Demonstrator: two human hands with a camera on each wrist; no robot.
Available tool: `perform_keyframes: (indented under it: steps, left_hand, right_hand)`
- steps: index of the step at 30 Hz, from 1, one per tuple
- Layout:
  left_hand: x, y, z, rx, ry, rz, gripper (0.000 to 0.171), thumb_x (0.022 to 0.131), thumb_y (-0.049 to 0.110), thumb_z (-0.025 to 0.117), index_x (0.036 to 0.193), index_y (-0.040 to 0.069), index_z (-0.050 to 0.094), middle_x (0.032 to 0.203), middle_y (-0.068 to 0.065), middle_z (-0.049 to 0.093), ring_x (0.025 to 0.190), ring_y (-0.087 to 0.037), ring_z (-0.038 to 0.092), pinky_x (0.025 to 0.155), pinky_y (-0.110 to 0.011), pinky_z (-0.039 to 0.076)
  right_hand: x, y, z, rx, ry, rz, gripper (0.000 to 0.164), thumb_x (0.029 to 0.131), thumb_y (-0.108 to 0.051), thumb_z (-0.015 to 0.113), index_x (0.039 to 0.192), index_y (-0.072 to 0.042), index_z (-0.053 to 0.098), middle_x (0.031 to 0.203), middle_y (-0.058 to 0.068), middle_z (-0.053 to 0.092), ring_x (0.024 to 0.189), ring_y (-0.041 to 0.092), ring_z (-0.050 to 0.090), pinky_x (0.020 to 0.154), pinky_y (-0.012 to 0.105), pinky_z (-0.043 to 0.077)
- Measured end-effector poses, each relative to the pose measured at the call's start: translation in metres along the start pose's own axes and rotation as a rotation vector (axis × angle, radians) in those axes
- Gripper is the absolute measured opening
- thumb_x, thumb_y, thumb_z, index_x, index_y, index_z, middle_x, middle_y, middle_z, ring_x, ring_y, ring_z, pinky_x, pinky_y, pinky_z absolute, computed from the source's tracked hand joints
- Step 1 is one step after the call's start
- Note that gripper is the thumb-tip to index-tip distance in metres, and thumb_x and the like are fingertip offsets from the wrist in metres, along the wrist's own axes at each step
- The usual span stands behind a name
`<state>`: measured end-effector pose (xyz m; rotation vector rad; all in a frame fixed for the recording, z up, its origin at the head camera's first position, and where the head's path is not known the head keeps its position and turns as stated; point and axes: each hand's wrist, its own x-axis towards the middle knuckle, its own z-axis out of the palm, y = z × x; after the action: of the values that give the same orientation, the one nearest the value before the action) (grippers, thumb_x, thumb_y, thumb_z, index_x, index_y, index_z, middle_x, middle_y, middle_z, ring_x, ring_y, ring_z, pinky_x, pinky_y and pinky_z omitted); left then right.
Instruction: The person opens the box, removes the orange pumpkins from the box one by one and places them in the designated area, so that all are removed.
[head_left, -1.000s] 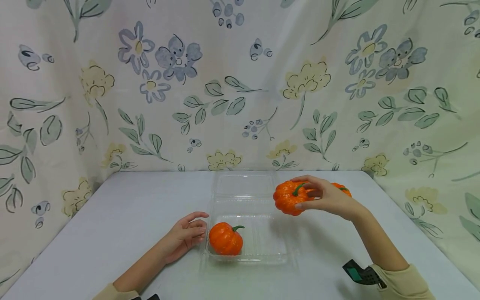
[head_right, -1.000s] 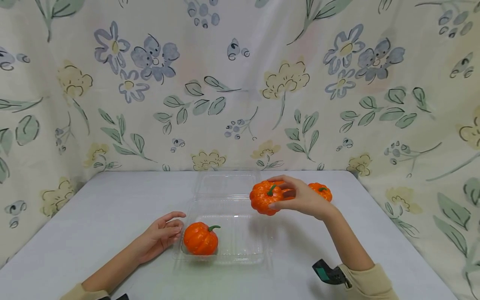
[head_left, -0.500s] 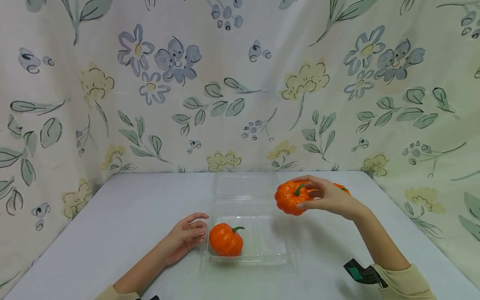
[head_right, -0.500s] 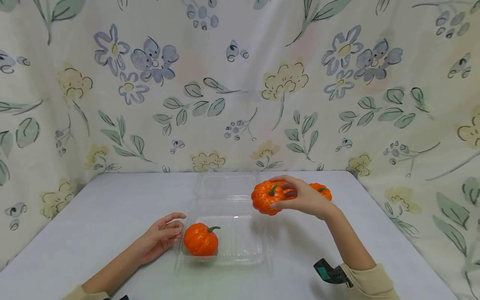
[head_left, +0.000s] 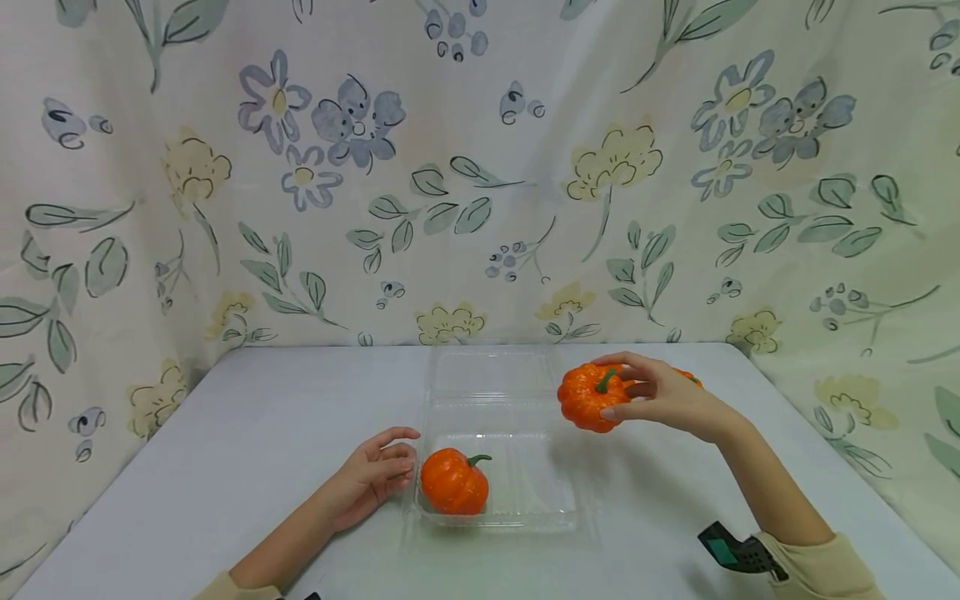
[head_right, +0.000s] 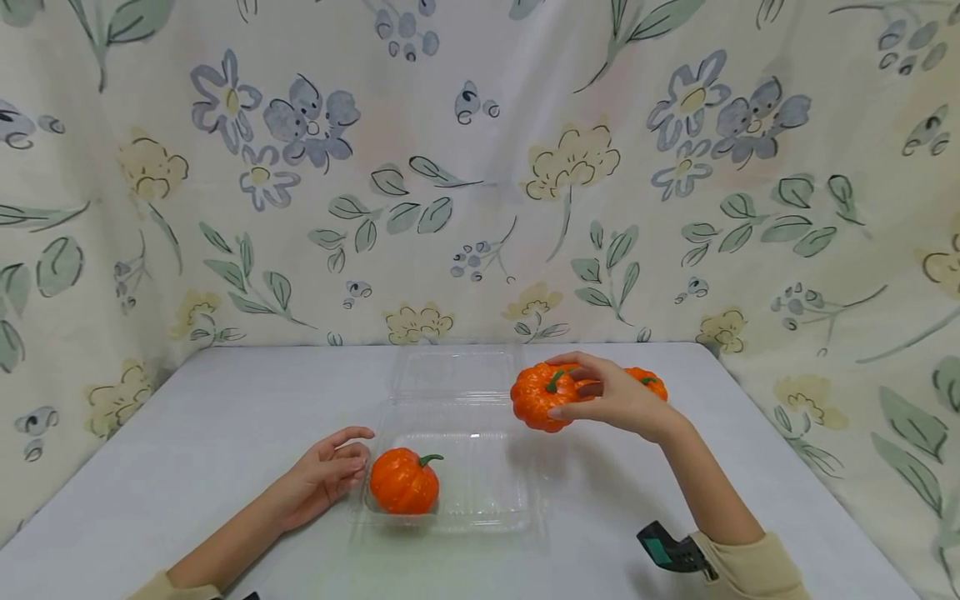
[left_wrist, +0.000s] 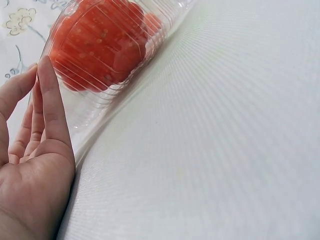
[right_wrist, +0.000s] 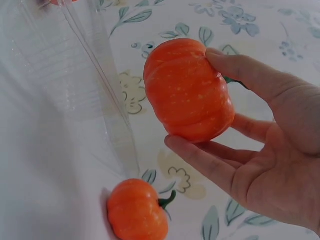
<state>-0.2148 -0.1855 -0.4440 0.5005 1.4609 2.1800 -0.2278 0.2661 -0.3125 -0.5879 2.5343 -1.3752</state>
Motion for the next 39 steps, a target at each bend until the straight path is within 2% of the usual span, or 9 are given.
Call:
perform_keyframes:
  steps: [5,12,20,25,31,39]
  left_hand:
    - [0.000,-0.001,-0.001,0.003,0.006,0.001,0.029,0.107,-0.001,0.054,0.129,0.018,0.058,0.102,0.005,0.067,0.087,-0.005,0.068,0.084,-0.018,0.060]
    - [0.001,-0.002,-0.001,0.006,0.012,-0.005,0.029,0.106,-0.001,0.055,0.129,0.018,0.057,0.102,0.006,0.067,0.086,-0.006,0.068,0.084,-0.018,0.060]
    - [0.001,-0.002,-0.001,0.007,0.021,-0.006,0.030,0.107,-0.001,0.054,0.129,0.018,0.057,0.102,0.005,0.067,0.086,-0.006,0.068,0.083,-0.018,0.060]
    - [0.001,-0.002,-0.001,0.011,0.024,-0.006,0.029,0.106,-0.001,0.054,0.128,0.018,0.058,0.102,0.005,0.067,0.085,-0.005,0.068,0.083,-0.018,0.060]
    - [0.001,-0.001,-0.001,0.016,0.021,-0.003,0.029,0.106,-0.001,0.055,0.129,0.018,0.057,0.102,0.006,0.067,0.086,-0.006,0.068,0.083,-0.018,0.060]
    - [0.001,-0.001,-0.001,0.014,0.004,0.004,0.029,0.107,-0.001,0.054,0.129,0.018,0.058,0.102,0.006,0.067,0.086,-0.006,0.068,0.084,-0.018,0.060]
  right_hand:
    - [-0.004,0.005,-0.002,-0.010,0.009,0.002,0.062,0.092,-0.023,0.082,0.148,-0.013,0.055,0.135,0.018,0.063,0.120,0.032,0.065,0.091,0.034,0.060]
    - [-0.010,0.011,-0.004,-0.037,0.039,0.048,0.067,0.093,-0.025,0.081,0.151,-0.012,0.052,0.139,0.020,0.061,0.120,0.033,0.065,0.090,0.035,0.061]
    - [-0.015,0.016,-0.004,-0.016,0.037,0.066,0.065,0.094,-0.025,0.081,0.149,-0.009,0.050,0.142,0.024,0.056,0.123,0.034,0.064,0.091,0.034,0.061]
    - [-0.015,0.019,-0.003,-0.021,0.038,0.085,0.065,0.094,-0.026,0.081,0.149,-0.010,0.050,0.145,0.025,0.054,0.125,0.037,0.063,0.093,0.040,0.061]
    - [-0.014,0.021,-0.002,-0.057,0.047,0.110,0.067,0.094,-0.030,0.081,0.151,-0.012,0.050,0.151,0.026,0.047,0.133,0.048,0.055,0.098,0.050,0.060]
    - [-0.014,0.028,-0.003,-0.061,0.046,0.152,0.070,0.093,-0.033,0.081,0.152,-0.013,0.049,0.150,0.027,0.046,0.134,0.049,0.052,0.098,0.050,0.059]
